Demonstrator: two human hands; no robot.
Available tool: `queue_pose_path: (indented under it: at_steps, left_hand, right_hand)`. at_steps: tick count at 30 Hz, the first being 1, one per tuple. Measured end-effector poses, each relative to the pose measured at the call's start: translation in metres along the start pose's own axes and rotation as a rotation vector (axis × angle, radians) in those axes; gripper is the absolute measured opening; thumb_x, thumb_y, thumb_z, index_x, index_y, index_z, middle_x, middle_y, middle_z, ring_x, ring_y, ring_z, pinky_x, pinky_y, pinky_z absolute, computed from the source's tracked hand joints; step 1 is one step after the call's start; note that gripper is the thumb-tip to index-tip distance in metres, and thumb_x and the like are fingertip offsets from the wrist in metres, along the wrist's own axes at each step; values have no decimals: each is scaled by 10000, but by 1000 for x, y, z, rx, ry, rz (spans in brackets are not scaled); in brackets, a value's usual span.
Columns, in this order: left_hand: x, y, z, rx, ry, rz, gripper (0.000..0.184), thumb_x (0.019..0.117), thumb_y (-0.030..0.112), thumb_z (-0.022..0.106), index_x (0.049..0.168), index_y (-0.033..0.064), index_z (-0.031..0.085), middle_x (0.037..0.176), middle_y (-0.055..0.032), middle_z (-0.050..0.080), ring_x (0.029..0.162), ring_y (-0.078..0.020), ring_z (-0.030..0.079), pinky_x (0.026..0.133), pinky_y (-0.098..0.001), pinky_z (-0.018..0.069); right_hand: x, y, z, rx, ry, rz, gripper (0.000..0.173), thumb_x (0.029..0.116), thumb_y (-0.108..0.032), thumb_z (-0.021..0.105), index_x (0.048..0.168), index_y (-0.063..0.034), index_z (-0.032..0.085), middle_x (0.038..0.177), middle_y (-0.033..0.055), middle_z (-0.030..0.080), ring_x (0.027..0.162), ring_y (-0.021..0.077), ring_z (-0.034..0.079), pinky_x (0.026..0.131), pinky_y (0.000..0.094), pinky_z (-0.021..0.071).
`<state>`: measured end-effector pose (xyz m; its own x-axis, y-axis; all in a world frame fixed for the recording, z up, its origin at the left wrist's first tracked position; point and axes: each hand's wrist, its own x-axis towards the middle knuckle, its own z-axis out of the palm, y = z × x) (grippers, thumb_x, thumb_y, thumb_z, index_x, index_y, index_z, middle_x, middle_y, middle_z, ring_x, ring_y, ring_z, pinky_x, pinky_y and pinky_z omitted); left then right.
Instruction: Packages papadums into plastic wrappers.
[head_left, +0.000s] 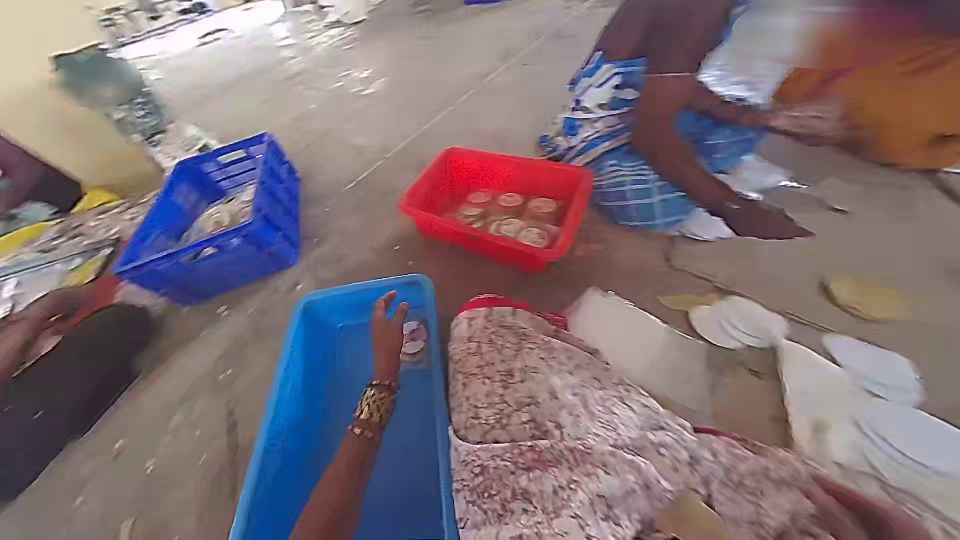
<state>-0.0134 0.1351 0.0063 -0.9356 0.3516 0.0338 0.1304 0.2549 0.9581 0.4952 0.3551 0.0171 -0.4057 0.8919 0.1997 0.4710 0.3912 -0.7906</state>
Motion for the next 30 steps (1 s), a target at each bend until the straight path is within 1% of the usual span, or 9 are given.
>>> queue_pose_path:
  at_steps: [3,6,10,15,21,23,25,27,30]
  left_hand:
    - [-41,54,36,-62,-180,201,363,1018,142,557,1325,-49,591,1343,-187,622,1206,-226,623,999,-396,527]
    - [-73,79,85,-115,-404,417,280,1015,105,538,1203,-46,680,1201,-145,704,1114,-180,671,1006,-373,533]
    - [-103,92,159,-52,-707,449,259,1021,137,581,1197,-10,701,1205,-136,708,1127,-199,676,1016,-394,539]
    - [-90,70,270,229,-1044,314,411,1042,251,572,1335,-35,610,1396,-239,585,1309,-337,562,1127,-490,417]
    - [-86,46,356,797,-1095,289,664,980,229,667,1552,29,395,1633,-221,306,1520,-401,268,1198,-621,254]
    - [-91,38,369,963,-1093,379,665,919,181,740,1500,18,459,1599,-238,345,1466,-440,339,1125,-640,347]
    - [-94,37,374,995,-1074,457,461,920,106,714,1349,-12,594,1450,-249,501,1346,-445,477,1058,-613,432]
    - [-96,38,374,1000,-1073,482,275,974,82,613,1224,-10,681,1348,-236,586,1278,-420,541,1049,-582,449]
    - [-99,47,364,894,-1039,444,291,1050,191,516,1186,35,720,1269,-184,665,1258,-359,582,1088,-543,414]
  right_hand:
    - [10,-24,17,-52,-99,-54,285,982,-80,618,1162,135,671,1053,294,714,878,316,725,828,478,593]
    - [9,-32,35,-98,-132,-139,255,957,-127,651,1107,63,731,1031,229,747,865,354,742,787,541,600]
    - [8,-11,40,-208,-35,-63,250,940,-177,656,1098,-10,754,1063,174,754,943,363,735,838,588,583]
    - [14,20,40,-249,29,1,238,937,-107,663,1125,9,752,1125,215,739,1065,413,707,948,620,536]
    - [22,16,48,-336,-9,14,230,938,-145,672,1099,-14,771,1108,179,756,1061,391,717,963,602,535]
    - [22,20,48,-338,-20,0,235,945,-163,669,1100,-19,771,1102,166,760,1066,377,719,974,587,536]
    - [22,25,49,-327,-26,-6,239,954,-191,660,1102,-43,775,1110,139,763,1079,360,716,982,576,535]
    - [22,26,50,-320,-26,-8,228,954,-193,653,1089,-63,782,1108,118,767,1094,342,716,999,569,531]
    - [24,24,49,-308,-40,-9,223,954,-184,648,1081,-59,784,1096,116,770,1086,338,718,1008,571,523]
